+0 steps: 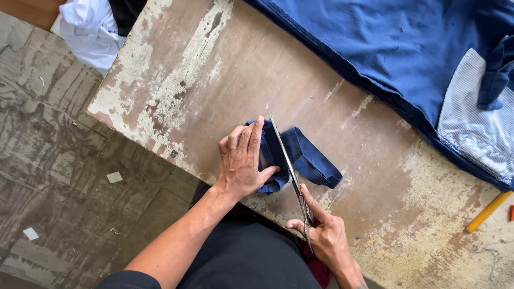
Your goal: Cutting strips of fabric from a pair of blue trousers using scissors on a workbench.
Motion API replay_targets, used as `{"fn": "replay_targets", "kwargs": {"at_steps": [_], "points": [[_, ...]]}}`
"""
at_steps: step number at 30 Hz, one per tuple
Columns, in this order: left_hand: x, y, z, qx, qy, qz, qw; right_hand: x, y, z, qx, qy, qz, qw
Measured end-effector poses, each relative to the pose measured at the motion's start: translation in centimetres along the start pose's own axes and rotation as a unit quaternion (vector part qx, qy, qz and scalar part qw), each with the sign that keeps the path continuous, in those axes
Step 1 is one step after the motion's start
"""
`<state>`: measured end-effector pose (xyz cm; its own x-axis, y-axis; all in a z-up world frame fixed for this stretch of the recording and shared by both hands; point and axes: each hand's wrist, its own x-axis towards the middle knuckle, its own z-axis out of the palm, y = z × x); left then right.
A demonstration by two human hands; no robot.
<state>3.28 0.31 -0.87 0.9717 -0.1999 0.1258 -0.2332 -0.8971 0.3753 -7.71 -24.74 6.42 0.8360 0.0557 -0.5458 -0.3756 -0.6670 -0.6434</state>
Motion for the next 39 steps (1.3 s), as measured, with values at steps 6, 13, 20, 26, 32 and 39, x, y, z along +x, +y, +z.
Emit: {"fn": "replay_targets", "kwargs": {"at_steps": [6,13,20,26,32,39], "points": [[1.9,2.8,-3.2,-0.110,0.105,0.072,0.986,0.2,1.6,1.8,-0.003,0.065,-0.044,0.997],[7.0,6.6,2.0,-0.034,-0.190,0.250,0.949,1.1,1.4,1.5,-0.006,0.048,0.005,0.999],[2.9,6.0,-3.2,-0.126,-0.093,0.293,0.943,-1.5,0.0,1.0,0.039,0.069,0.191,0.978],[-1.4,-1.4,-1.3,-0.028,-0.079,0.222,0.972,-8.0,-0.9,1.8,0.245,0.297,0.295,0.874],[6.3,-7.2,-0.1,0.072,-0.038,0.157,0.984,-12.5,5.6,2.0,0.229,0.499,0.222,0.805],[15.1,0.1,-3.6,0.021,0.132,0.192,0.972,-14.2,15.3,-4.2,0.098,0.558,0.335,0.753]]}}
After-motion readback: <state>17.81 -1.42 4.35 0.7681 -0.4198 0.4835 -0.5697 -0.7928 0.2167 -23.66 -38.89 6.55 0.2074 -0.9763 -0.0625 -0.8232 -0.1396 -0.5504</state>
